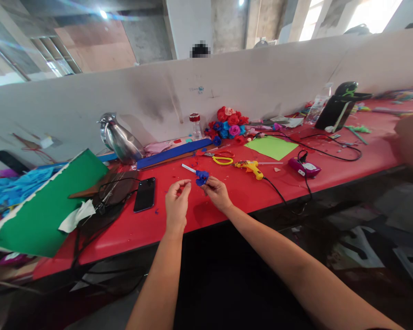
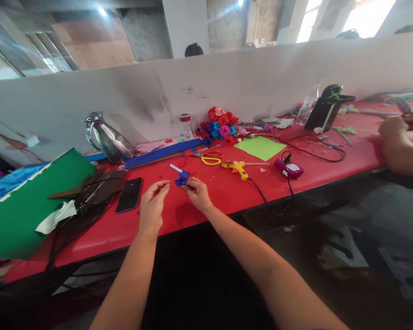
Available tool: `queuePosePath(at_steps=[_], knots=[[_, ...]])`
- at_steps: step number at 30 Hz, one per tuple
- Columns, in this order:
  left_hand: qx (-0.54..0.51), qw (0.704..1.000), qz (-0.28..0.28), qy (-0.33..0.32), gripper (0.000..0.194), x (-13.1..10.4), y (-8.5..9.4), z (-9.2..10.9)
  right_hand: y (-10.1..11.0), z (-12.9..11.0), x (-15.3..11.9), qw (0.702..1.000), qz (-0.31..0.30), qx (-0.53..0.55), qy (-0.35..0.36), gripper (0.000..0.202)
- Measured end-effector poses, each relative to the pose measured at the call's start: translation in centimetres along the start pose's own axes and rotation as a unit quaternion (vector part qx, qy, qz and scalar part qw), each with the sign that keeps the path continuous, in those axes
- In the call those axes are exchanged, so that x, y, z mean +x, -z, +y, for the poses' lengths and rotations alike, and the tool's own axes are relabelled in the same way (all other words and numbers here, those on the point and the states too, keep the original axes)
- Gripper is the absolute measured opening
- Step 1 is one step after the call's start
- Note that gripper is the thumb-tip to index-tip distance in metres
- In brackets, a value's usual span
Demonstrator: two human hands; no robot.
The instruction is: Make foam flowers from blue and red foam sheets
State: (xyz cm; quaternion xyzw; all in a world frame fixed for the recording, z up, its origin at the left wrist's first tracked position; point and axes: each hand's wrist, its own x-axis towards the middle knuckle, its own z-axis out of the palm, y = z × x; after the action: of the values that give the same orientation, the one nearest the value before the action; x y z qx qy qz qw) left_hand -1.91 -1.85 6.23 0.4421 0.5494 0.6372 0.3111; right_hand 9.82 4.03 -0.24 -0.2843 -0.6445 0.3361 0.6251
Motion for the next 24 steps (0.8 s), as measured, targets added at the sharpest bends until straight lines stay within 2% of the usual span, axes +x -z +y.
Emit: queuePosePath(at_steps=[4, 6, 12, 16, 19, 21, 24], knots=[[-0.003, 0.999, -0.051, 0.001, 0.022, 0.1, -0.4, 0.1, -0.1, 0.0, 0.0, 1.000, -0.013, 0.011, -0.008, 0.025], [-0.012, 0.998, -0.058, 0.012, 0.019, 0.2, -0.6, 0.1, -0.1, -0.1, 0.0, 1.000, -0.020, 0.014, -0.013, 0.026], [-0.056, 0.997, -0.019, 0.059, 0.012, 0.0, -0.5, -0.2, 0.1, -0.4, 0.0, 1.000, -0.021, -0.003, 0.003, 0.029], [-0.030, 0.999, 0.019, 0.035, 0.013, -0.6, -0.6, -0.7, -0.1, -0.3, 0.0, 1.000, -0.018, -0.004, -0.016, 0.029], [0.025, 0.999, 0.022, -0.004, 0.015, -1.2, -0.8, -1.1, -0.2, -0.3, -0.1, 1.000, -0.008, -0.012, -0.013, 0.029], [0.098, 0.992, 0.039, -0.069, 0.013, -1.6, -0.9, -1.2, -0.2, -0.4, -0.1, 1.000, -0.004, -0.028, -0.005, 0.028], [0.237, 0.944, 0.086, -0.212, 0.012, -2.0, -0.9, -1.0, -0.1, -0.6, -0.2, 0.999, -0.008, -0.052, 0.012, 0.024]])
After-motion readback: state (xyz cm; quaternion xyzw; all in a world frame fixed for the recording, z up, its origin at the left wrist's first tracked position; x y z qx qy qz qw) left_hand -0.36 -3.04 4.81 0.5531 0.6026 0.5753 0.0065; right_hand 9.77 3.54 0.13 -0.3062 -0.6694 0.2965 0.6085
